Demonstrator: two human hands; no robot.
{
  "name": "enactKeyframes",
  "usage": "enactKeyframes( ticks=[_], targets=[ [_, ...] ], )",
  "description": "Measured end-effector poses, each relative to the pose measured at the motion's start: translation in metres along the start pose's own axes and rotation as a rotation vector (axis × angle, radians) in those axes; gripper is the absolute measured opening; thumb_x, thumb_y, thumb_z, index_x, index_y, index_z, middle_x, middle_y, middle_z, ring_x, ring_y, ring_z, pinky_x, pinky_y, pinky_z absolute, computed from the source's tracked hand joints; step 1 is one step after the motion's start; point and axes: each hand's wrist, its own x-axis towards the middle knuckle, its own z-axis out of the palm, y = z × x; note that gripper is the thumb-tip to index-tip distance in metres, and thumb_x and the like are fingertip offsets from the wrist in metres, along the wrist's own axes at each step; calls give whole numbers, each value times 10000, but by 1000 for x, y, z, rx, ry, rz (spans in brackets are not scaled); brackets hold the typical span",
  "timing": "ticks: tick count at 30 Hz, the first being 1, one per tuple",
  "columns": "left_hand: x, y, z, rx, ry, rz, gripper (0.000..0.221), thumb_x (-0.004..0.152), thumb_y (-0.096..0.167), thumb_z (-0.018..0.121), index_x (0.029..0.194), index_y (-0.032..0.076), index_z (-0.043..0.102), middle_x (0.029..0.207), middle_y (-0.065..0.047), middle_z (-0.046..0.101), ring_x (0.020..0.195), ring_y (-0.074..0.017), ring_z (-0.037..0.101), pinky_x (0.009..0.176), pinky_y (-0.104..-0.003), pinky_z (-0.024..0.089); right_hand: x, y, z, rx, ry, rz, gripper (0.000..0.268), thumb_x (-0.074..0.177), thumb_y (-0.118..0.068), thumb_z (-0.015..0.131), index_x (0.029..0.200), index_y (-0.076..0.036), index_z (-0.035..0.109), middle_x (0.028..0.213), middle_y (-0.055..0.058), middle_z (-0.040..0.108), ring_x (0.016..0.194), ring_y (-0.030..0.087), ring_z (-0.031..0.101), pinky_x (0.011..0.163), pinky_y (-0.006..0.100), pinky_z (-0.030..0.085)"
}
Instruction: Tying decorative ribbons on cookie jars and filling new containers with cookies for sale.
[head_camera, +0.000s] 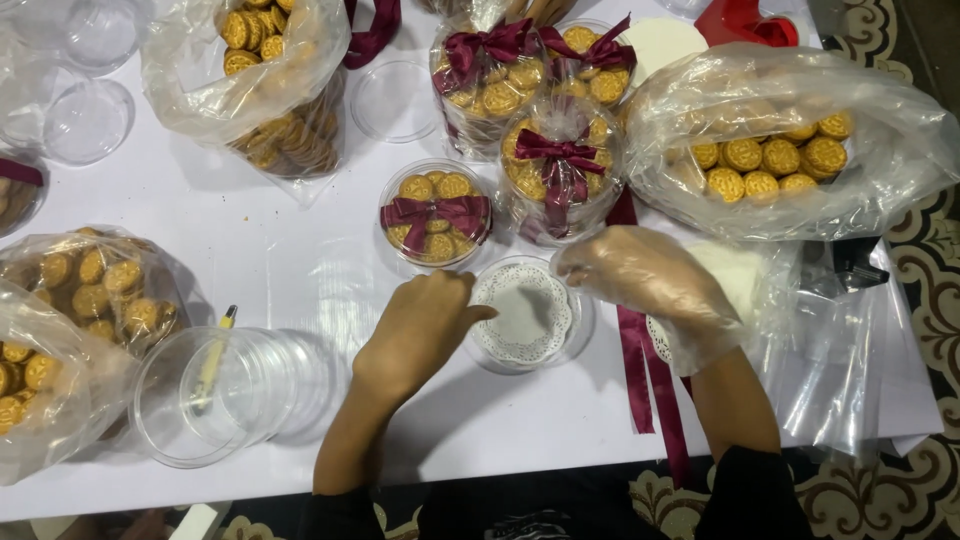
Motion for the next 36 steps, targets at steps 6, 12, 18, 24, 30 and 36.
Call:
enactKeyframes(
  ticks=[6, 12, 18, 24, 30, 36],
  targets=[
    [75, -49, 100, 109, -9, -154, 360, 746, 245, 883, 916, -40, 742, 759, -195, 679, 738, -406, 738, 587, -515, 604, 18, 3, 44, -133, 2, -43, 170, 925, -132, 662, 1048, -69, 761, 921, 196, 762, 775, 323, 769, 727, 437, 631],
    [82, -43, 101, 82, -44, -77, 151, 784, -55, 775, 920, -107, 736, 788, -244, 710, 776, -428, 746, 651, -498, 617, 31, -13, 104, -302, 2, -79, 188, 908, -125, 668, 1051, -24, 736, 903, 214, 741, 755, 340, 750, 700, 453, 614],
    [83, -49, 95, 60, -96, -55, 169, 757, -56, 770, 915, -104, 731, 789, -257, 708, 767, -444, 744, 628, -525, 614, 42, 8, 136, -460, 15, -112, 219, 890, -118, 673, 1054, 21, 711, 885, 233, 719, 736, 357, 731, 673, 469, 597],
    [80, -43, 83, 19, -117, -71, 213, 776, -98, 720, 986, -136, 716, 862, -283, 722, 826, -460, 742, 669, -542, 617, 52, 39, 158, -627, 30, -147, 256, 873, -111, 679, 1057, 67, 686, 868, 252, 698, 717, 374, 712, 646, 485, 579],
    [80, -44, 86, 29, -102, -68, 248, 771, -107, 703, 1018, -129, 707, 875, -277, 723, 829, -453, 743, 670, -538, 616, 71, 46, 190, -795, 50, -185, 299, 855, -105, 684, 1060, 112, 661, 850, 271, 676, 698, 391, 693, 620, 501, 562],
    [80, -49, 92, 42, -141, -73, 331, 779, -54, 744, 1091, -140, 679, 931, -282, 720, 873, -473, 735, 702, -554, 610, 81, 69, 218, -953, 74, -205, 344, 838, -98, 690, 1063, 157, 636, 832, 290, 655, 679, 408, 674, 593, 517, 545]
  ],
)
